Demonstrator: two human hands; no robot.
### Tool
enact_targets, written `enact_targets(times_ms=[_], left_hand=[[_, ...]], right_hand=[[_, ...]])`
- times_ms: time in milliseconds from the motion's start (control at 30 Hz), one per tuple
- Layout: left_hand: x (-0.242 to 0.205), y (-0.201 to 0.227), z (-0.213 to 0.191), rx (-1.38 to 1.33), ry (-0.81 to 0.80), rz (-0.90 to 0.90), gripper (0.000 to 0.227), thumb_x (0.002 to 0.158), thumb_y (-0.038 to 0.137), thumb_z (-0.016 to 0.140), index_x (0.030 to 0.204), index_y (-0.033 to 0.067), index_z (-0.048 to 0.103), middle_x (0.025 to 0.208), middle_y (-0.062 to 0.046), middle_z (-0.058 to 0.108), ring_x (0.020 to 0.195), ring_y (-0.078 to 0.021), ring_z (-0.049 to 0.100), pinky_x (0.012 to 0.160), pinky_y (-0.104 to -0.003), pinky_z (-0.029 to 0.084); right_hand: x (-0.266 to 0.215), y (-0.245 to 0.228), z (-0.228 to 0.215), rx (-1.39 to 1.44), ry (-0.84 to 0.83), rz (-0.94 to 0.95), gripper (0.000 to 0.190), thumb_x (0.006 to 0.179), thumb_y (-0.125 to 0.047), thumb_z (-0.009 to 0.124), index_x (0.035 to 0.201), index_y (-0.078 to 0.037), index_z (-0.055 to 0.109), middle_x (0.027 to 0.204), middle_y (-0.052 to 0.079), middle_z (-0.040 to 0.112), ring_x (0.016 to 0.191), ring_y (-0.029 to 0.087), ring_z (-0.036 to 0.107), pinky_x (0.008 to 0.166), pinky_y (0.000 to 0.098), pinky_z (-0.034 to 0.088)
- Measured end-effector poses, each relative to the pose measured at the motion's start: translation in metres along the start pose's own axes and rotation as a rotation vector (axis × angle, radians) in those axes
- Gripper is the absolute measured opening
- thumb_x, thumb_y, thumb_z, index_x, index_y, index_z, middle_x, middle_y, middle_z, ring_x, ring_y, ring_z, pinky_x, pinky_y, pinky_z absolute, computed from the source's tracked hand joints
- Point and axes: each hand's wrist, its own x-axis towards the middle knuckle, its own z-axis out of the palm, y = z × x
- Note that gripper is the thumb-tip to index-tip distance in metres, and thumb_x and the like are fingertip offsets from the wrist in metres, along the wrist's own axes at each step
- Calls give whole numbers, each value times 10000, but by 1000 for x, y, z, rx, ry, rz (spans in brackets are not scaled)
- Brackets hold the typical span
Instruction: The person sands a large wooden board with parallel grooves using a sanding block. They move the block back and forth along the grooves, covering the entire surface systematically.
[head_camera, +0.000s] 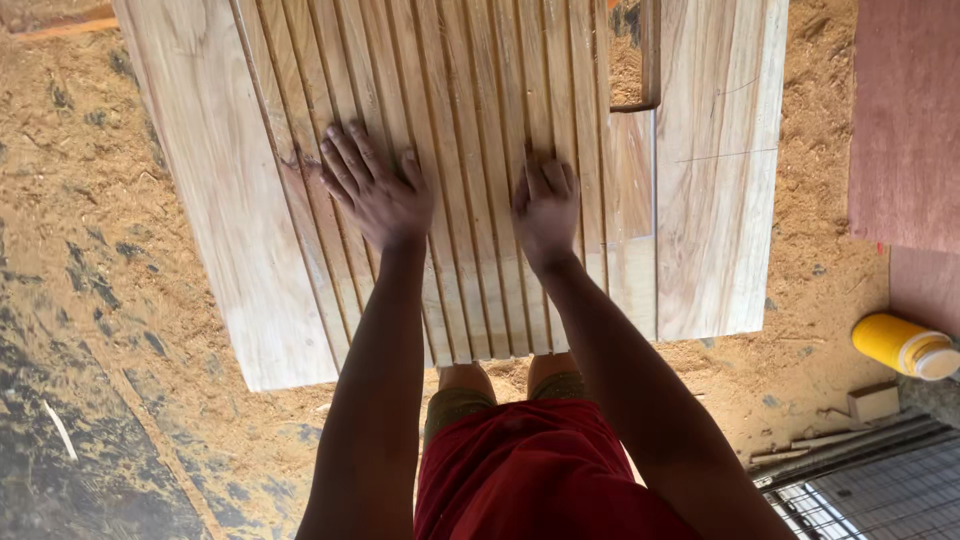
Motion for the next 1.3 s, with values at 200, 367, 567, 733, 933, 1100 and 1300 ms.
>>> enact_targets(times_ms=[200,367,567,733,933,1100,1300], left_hand=[[4,4,-11,68,-62,10,768,1096,538,261,1663,38,126,1727,-230,112,1608,-396,103,1298,-574,62],[12,9,-11,46,-99,-10,782,1084,553,221,1663,45,83,1735,-218,76,1617,-382,76,1302,-575,55],[1,4,-13,141,-153,-21,771,1089,540,227,1675,60,85,1743,-207,71,1621,-380,73,1308,-580,56],[4,6,-9,105,-97,3,759,1119,549,256,1675,60,93,1743,-213,80,1627,-388,89,1312,-605,67],[6,8,-6,71,-69,-4,764,1113,562,255,1677,73,93,1743,-201,81,1626,-400,97,1311,-612,93],[6,4,-2,98,-79,-7,765,1111,558,240,1679,71,79,1745,-212,81,1626,-398,89,1308,-620,107],[7,3,-1,131,-101,-16,772,1106,558,233,1674,60,77,1744,-216,82,1622,-395,88,1307,-615,103]], right_hand=[[-60,-21,-28,-22,-6,58,294,939,63,602,1221,81,683,1096,237,681,937,408,624,822,470,542],[56,18,59,-62,99,8,312,916,15,611,1216,64,677,1191,226,665,997,411,611,916,472,545],[4,-7,2,-3,-4,42,336,914,24,599,1240,41,682,1240,220,672,1105,430,624,985,472,540],[-134,-41,-68,-162,-13,154,267,957,-55,659,1181,86,692,1063,222,700,944,363,664,854,440,541],[-153,-34,-55,-76,81,258,211,991,-52,655,1171,14,745,945,116,717,814,287,609,776,417,523],[-111,-30,-37,-98,106,246,114,972,-24,625,1073,-6,676,975,133,680,870,321,591,806,457,490],[10,2,27,-81,123,255,56,996,-77,646,1041,-67,676,997,132,645,951,349,570,896,497,469]])
